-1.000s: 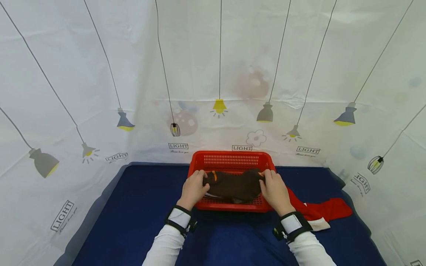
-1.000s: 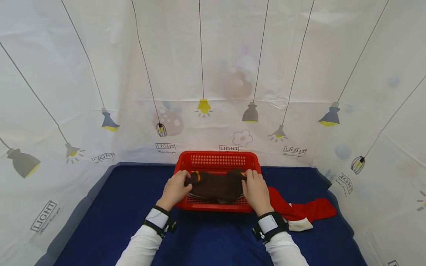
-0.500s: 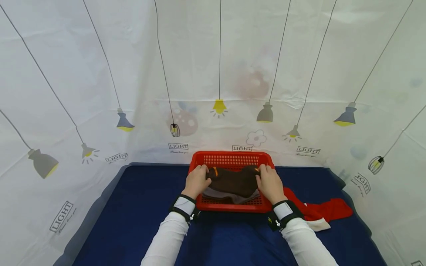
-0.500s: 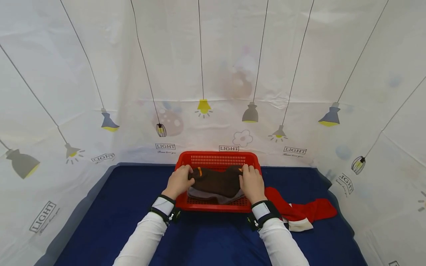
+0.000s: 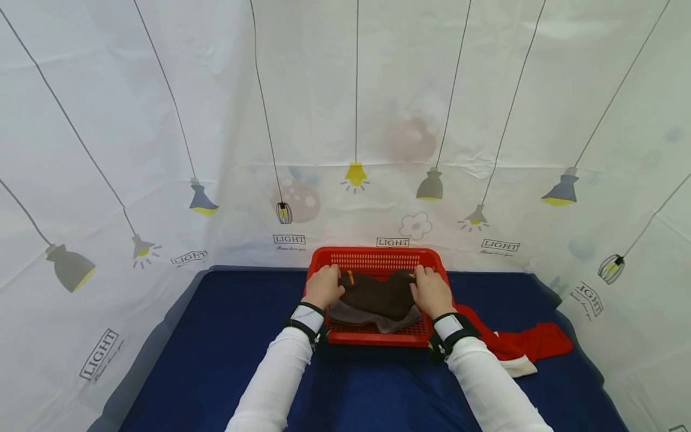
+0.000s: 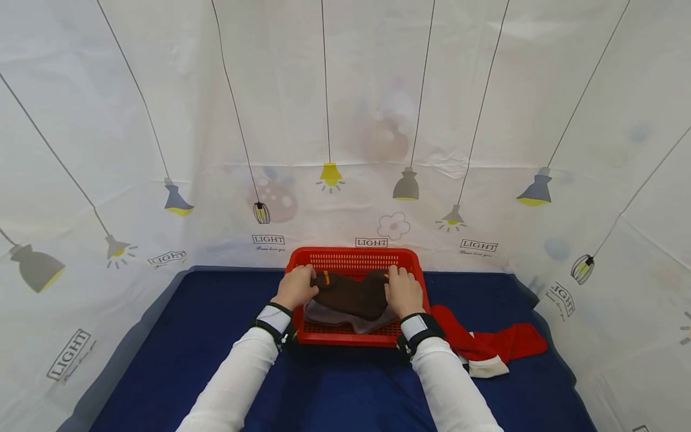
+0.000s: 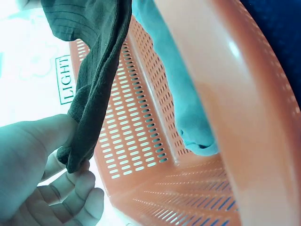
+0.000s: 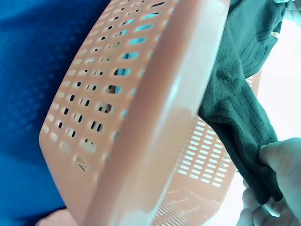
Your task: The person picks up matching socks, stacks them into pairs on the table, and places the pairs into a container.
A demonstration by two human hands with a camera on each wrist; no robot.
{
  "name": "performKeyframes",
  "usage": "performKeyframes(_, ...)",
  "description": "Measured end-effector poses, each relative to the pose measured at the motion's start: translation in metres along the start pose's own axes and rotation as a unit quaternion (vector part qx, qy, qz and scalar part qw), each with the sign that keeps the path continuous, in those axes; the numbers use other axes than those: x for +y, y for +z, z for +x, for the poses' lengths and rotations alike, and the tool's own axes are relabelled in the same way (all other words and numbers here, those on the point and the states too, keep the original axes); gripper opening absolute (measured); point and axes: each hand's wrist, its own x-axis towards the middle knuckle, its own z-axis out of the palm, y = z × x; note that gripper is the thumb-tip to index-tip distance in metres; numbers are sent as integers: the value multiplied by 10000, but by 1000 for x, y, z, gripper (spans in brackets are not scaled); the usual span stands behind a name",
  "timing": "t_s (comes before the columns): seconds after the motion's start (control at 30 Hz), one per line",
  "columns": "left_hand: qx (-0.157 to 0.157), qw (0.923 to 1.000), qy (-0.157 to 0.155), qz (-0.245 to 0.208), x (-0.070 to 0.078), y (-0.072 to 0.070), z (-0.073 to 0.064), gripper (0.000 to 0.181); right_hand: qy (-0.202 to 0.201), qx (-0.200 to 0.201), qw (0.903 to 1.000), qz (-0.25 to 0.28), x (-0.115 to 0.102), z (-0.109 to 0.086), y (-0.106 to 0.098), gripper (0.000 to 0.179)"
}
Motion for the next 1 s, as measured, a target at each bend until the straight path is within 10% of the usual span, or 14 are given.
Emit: performKeyframes(1.0, -545, 9954, -349, 705, 4, 22, 20, 21, 323, -433, 9984, -151, -4, 5, 34, 31)
